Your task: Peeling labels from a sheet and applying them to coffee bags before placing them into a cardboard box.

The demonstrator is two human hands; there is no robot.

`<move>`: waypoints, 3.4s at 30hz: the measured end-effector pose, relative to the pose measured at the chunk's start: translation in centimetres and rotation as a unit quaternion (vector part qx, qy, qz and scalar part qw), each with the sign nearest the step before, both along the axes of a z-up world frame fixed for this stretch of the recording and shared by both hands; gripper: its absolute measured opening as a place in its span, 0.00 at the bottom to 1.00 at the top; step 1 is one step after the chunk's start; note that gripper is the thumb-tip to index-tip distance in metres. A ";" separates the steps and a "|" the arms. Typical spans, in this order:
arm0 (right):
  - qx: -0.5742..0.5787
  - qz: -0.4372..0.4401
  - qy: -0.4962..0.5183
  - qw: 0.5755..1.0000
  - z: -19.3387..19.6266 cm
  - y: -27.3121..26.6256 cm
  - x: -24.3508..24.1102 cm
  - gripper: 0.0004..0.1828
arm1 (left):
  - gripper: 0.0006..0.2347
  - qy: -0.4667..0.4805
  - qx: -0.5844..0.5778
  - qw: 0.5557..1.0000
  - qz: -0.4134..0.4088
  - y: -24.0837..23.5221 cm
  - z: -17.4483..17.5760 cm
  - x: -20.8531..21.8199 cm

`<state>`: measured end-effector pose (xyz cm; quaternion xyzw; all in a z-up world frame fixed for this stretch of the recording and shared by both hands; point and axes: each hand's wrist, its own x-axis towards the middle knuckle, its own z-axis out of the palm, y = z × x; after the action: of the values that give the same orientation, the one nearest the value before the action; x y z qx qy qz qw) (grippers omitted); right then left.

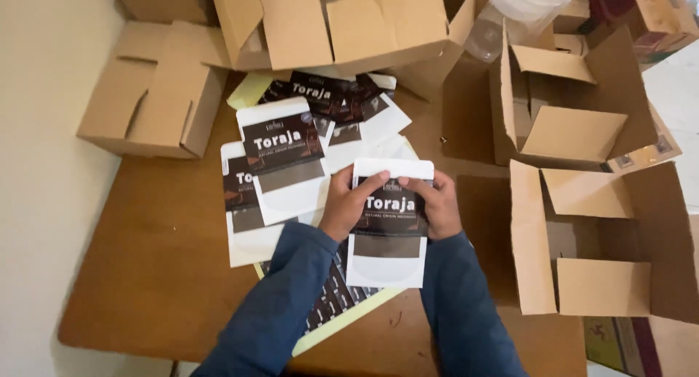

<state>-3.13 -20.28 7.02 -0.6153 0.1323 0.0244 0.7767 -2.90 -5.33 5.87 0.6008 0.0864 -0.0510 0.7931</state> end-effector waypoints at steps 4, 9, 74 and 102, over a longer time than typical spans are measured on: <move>0.005 0.001 0.001 1.000 -0.3 0.2 -0.1 0.10 | 0.11 -0.028 0.019 0.999 0.020 0.1 0.1 -0.3; -0.004 -0.012 0.009 1.000 -1.3 0.3 0.5 0.12 | 0.11 -0.045 0.024 0.998 0.028 0.1 -0.5 0.0; 0.045 -0.078 0.009 0.996 -3.5 -0.6 0.9 0.08 | 0.17 -0.021 0.026 0.999 0.027 -0.2 -4.4 0.5; 0.033 -0.010 0.002 0.999 -1.0 0.3 -0.3 0.12 | 0.15 -0.053 0.041 0.997 0.028 0.4 -4.1 0.5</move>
<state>-3.39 -19.98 6.07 -0.5884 0.1392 0.0228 0.7962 -2.41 -4.97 1.79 0.6319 0.0631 0.0067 0.7725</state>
